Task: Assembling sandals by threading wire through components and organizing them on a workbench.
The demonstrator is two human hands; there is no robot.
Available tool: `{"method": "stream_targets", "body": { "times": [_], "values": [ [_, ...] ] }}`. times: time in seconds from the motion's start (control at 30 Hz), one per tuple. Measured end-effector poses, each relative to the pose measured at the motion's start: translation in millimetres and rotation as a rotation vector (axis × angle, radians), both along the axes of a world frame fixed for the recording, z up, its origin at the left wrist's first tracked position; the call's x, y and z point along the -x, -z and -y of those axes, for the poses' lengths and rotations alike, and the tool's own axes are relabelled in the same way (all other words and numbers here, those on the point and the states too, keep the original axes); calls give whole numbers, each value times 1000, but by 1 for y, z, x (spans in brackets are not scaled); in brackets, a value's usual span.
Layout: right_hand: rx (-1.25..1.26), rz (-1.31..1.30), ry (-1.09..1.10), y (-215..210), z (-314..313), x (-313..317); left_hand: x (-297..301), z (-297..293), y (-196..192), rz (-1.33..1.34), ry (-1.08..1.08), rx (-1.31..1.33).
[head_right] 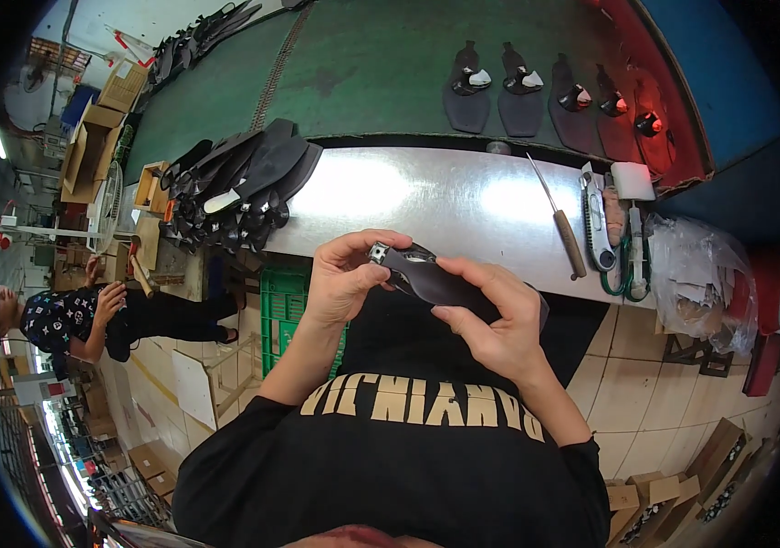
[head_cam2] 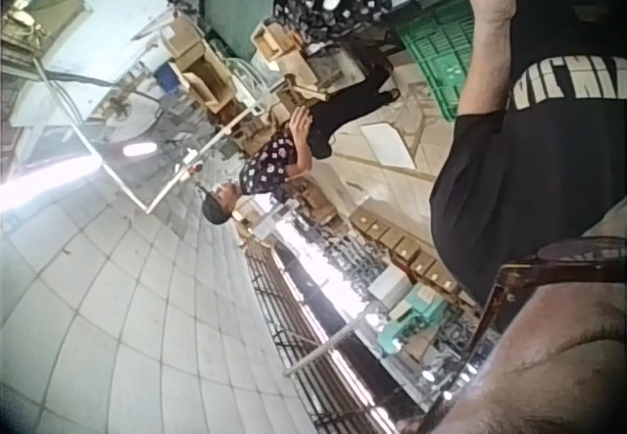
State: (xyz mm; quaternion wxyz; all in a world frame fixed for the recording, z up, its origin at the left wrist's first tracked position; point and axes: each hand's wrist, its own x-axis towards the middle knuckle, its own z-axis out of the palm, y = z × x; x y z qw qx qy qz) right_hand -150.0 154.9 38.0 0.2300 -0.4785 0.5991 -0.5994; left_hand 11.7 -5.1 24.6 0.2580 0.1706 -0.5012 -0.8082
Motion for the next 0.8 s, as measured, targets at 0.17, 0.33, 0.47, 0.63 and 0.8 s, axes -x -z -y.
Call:
{"method": "stream_targets", "body": {
  "times": [0.17, 0.33, 0.47, 0.63, 0.8],
  "values": [
    [-5, 27, 4, 1, 0, -1, 0, -1, 1, 15, -10, -12],
    [4, 23, 0, 2, 1, -2, -1, -1, 2, 42, -11, -19],
    [-6, 4, -11, 3, 0, -1, -1, 0, 5, 45, -13, 0],
    [-29, -13, -29, -3, -1, 1, -2, -2, 2, 59, 6, 26],
    [-35, -93, -49, -10, 0, 5, 0, -5, 2, 21, 3, 120]
  ]
}}
